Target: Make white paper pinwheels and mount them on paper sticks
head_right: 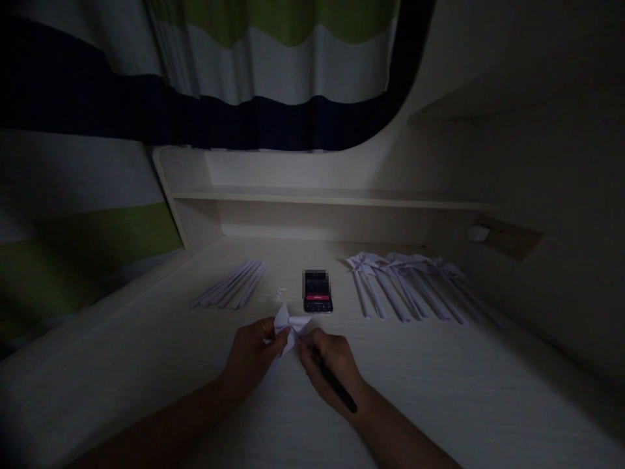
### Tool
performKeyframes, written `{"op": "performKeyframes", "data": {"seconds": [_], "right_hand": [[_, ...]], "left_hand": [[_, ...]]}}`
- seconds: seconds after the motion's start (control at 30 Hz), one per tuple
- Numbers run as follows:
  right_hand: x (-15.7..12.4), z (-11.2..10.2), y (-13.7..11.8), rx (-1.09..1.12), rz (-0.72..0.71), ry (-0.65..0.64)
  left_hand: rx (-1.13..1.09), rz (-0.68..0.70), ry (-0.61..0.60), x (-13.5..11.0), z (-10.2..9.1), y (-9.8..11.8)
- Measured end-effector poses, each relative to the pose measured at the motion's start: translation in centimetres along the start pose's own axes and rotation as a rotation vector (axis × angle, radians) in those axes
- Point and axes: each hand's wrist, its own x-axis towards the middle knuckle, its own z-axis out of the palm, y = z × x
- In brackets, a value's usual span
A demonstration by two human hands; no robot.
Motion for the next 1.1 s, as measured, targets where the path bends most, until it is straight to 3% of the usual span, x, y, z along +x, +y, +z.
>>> {"op": "performKeyframes", "data": {"seconds": [0.07,0.13,0.23,0.3,0.4,0.53,0.6,0.7,0.8,0.83,0.93,0.97,1.1], "right_hand": [[-0.1,0.6,-0.8,0.217,0.277,0.021],[0.0,1.1,-1.6,0.417,0.447,0.032],[0.1,1.4,-1.9,0.536,0.537,0.044],[0.0,1.3,-1.5,0.475,0.498,0.028],[0.0,0.8,-0.2,0.181,0.196,-0.046],[0.8,-1.0,1.0,-0.230,-0.505,-0.175],[1.3,-1.9,1.1,-0.329,-0.647,-0.229],[1.5,-2.3,1.1,-0.352,-0.678,-0.263],[1.0,-1.5,1.0,-0.190,-0.528,-0.190],[0.7,-1.1,0.9,-0.116,-0.397,-0.157],[0.1,0.1,-0.1,0.143,0.176,-0.070],[0.0,0.4,-0.6,0.234,0.292,-0.050],[0.0,1.2,-2.6,0.486,0.527,0.019]], "left_hand": [[-0.013,0.009,0.012,-0.1,0.0,0.1],[0.001,0.015,0.023,-0.2,0.0,0.1],[0.057,0.021,0.029,-0.2,0.1,0.0],[0.085,0.026,0.026,-0.2,0.1,-0.2],[0.108,0.029,0.022,-0.2,0.1,-0.3],[0.134,0.044,-0.002,-0.3,0.2,-0.3],[0.121,0.051,-0.020,-0.4,0.2,-0.2],[0.114,0.057,-0.018,-0.5,0.2,-0.2],[0.143,0.058,-0.004,-0.5,0.1,-0.1],[0.149,0.059,0.001,-0.5,0.1,-0.1],[0.153,0.063,0.019,-0.4,0.0,0.0],[0.158,0.064,0.027,-0.4,0.0,0.0],[0.186,0.073,0.050,-0.4,0.1,0.0]]}}
